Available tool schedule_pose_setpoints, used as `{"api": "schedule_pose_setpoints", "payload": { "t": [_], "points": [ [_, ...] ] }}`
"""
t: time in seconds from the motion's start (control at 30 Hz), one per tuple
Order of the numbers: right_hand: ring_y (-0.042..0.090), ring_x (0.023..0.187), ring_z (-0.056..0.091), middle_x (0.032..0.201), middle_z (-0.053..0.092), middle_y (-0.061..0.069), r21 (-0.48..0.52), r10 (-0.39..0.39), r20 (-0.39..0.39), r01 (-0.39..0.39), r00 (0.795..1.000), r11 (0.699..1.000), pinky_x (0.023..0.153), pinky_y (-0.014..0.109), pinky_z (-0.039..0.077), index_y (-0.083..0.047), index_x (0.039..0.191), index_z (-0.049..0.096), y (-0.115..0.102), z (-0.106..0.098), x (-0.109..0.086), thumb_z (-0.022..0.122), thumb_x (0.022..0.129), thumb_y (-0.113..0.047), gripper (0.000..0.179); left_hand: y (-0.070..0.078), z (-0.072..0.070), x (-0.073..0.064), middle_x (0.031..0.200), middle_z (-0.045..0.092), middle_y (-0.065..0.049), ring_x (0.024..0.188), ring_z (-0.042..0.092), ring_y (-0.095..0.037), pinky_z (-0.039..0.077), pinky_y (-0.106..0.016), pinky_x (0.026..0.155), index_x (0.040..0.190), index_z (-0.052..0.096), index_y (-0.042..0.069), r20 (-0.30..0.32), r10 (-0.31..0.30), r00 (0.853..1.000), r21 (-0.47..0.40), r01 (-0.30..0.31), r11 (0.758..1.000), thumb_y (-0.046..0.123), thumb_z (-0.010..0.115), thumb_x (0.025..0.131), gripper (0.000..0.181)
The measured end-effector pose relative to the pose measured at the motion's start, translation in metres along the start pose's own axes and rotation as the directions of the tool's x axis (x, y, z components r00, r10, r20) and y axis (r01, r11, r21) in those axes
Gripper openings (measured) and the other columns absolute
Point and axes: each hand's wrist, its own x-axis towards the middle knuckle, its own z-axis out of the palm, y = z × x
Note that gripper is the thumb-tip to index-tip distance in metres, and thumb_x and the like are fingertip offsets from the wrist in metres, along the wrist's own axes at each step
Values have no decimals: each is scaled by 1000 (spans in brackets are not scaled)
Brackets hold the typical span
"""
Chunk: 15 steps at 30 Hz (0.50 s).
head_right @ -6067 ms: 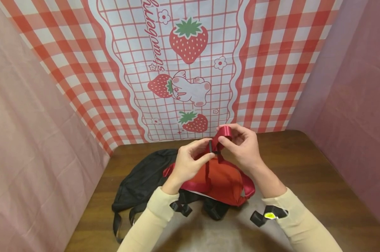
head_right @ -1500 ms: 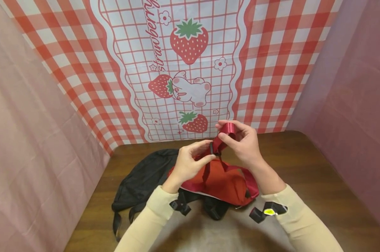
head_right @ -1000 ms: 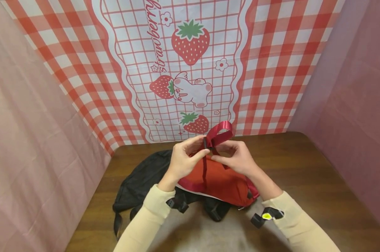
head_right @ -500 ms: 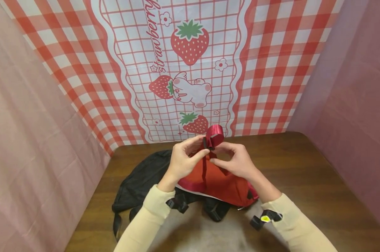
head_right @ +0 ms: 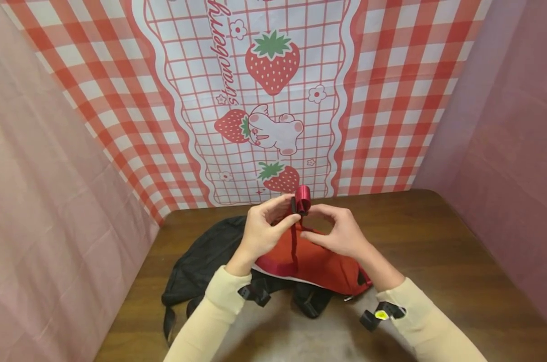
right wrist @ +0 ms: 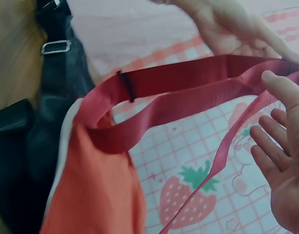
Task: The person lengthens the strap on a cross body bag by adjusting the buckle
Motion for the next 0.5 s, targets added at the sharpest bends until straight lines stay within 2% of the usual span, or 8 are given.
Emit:
{"api": "schedule_pose_setpoints", "payload": {
  "t": [0.13, 0.23, 0.37, 0.5],
  "points": [
    [-1, 109, 71, 116, 78, -11, 62, 17, -8, -16, 1000, 998, 98, 15, 57, -1, 128, 75, -5, 3, 7, 88, 81, 7, 49, 1, 1, 0, 122, 78, -19, 111, 78, -30, 62, -26, 97, 135, 70, 2, 2, 4, 1000, -1, -4, 1000, 7, 82, 94, 43],
    [3, 105, 72, 111, 79, -7, 46, 32, 9, -32, 999, 998, 98, 14, 57, -1, 122, 77, -4, 3, 5, 88, 82, 5, 42, 1, -1, 0, 123, 78, -19, 111, 78, -30, 62, -27, 98, 136, 70, 2, 4, 8, 1000, -3, -8, 1000, 7, 82, 94, 44],
    [16, 101, 75, 107, 80, 4, -82, 75, 49, -71, 996, 994, 97, 14, 56, -6, 118, 78, 1, 0, -3, 91, 83, -6, 37, 3, -5, 0, 124, 78, -19, 113, 77, -30, 61, -27, 100, 138, 69, 2, -3, 2, 1000, 3, -2, 1000, 7, 81, 94, 46],
    [21, 104, 76, 115, 80, 3, -154, 99, 70, -88, 993, 984, 99, 17, 57, -11, 125, 76, 5, -3, -8, 93, 83, -11, 45, 4, -6, 0, 125, 78, -19, 113, 77, -30, 61, -27, 101, 138, 69, 2, -2, -13, 1000, 7, 13, 1000, 7, 82, 94, 46]
  ]
}}
